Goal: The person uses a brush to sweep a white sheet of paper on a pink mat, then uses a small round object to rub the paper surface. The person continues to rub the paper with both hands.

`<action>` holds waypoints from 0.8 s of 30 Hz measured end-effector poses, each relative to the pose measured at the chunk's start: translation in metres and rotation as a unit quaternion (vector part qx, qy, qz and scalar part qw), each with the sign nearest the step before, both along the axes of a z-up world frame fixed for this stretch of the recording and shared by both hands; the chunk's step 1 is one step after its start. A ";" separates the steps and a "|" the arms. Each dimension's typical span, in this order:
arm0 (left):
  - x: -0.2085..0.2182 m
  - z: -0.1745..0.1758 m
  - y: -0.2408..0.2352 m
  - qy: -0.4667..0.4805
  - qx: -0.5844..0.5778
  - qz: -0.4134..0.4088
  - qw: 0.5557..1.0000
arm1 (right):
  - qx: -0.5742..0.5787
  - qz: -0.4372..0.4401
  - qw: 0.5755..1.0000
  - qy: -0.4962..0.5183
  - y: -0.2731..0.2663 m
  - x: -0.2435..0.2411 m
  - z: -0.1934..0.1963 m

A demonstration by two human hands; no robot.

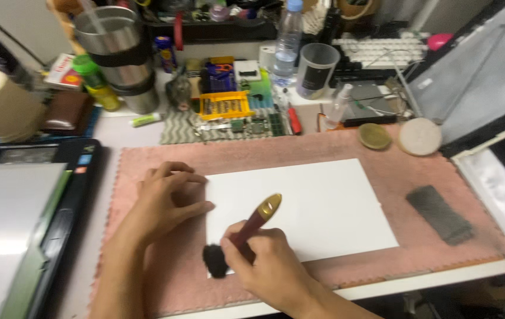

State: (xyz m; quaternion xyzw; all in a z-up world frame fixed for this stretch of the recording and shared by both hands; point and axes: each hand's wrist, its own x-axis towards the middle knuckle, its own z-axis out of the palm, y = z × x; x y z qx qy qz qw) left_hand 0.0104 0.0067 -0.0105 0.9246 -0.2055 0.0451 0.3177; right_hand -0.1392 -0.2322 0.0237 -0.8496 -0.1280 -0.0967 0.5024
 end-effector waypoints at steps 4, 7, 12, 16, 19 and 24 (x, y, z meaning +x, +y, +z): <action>-0.008 0.027 -0.010 0.084 0.005 0.037 0.996 | -0.040 -0.065 0.993 0.088 -0.089 -0.005 -0.011; -0.013 0.046 -0.016 0.166 0.037 0.063 0.984 | -0.139 -0.215 0.950 0.180 -0.166 -0.020 -0.007; 0.002 0.010 -0.004 0.075 0.022 0.025 0.997 | -0.332 -0.284 0.896 0.074 -0.253 -0.033 0.014; -0.006 0.031 -0.008 0.118 0.063 0.040 0.990 | -0.165 -0.262 0.950 0.034 -0.185 -0.016 0.049; -0.006 0.029 -0.005 0.097 0.047 0.017 0.994 | -0.058 -0.241 0.967 0.065 -0.113 0.013 0.044; -0.004 0.019 -0.003 0.070 0.073 0.028 0.994 | 0.135 0.002 0.988 0.076 -0.001 0.043 0.006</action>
